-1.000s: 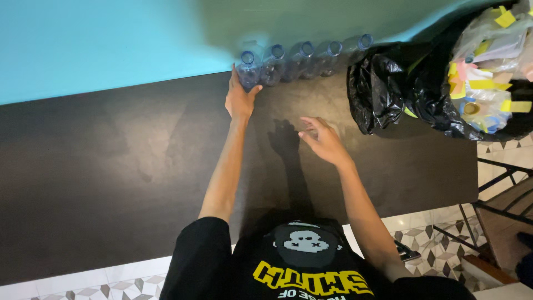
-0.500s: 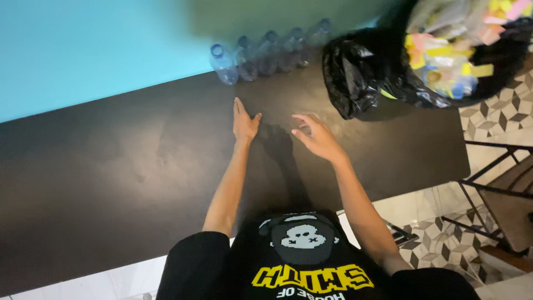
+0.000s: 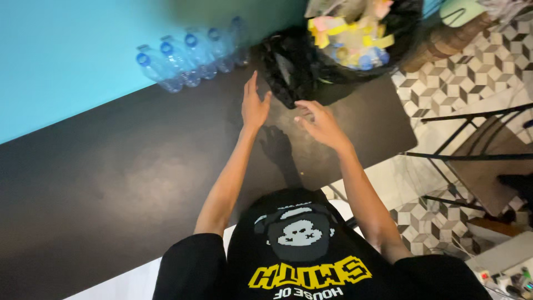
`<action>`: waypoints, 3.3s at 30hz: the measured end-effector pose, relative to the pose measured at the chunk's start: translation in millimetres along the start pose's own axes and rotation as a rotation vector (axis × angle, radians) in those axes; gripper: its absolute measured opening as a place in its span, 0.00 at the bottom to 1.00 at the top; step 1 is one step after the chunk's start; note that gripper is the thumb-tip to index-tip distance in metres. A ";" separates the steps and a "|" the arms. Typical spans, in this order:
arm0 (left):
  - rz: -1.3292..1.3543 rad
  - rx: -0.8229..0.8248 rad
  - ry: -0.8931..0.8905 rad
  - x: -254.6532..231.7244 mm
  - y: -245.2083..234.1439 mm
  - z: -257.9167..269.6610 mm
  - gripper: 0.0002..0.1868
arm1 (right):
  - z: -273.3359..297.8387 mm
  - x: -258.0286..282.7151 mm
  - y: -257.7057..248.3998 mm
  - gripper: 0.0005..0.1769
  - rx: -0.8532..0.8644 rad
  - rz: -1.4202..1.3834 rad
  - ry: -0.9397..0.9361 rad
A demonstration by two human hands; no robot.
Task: The person sorts recyclables from a black trash bag on a dark countertop. They remove plastic bottles, bottle caps, and small plastic items, placing them in separate piles on the counter. The person handles items one at a time and arranges them by type.
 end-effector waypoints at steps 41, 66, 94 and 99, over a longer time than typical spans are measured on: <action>-0.420 -0.323 0.423 -189.5 137.0 -6.5 0.21 | -18.6 -111.7 -145.0 0.22 -0.052 0.572 -0.309; -0.133 -0.532 0.019 -81.5 65.9 8.4 0.17 | -21.8 -81.2 -159.8 0.12 -0.188 0.254 -0.375; -0.549 -0.221 -0.255 87.9 86.4 -92.0 0.25 | -44.4 -83.6 -115.6 0.06 -0.373 0.438 -0.210; -0.381 -0.196 -0.329 74.9 80.2 -76.2 0.41 | -42.5 -86.9 -117.0 0.07 -0.388 0.428 -0.234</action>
Point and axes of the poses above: each hand's wrist, its own z-axis away from the middle knuckle, its own y-axis out of the palm, x = y × z, the point moved 1 cm from there along -z, towards the middle knuckle, and after that the axes turned 14 degrees about -y, right-handed, at the moved point
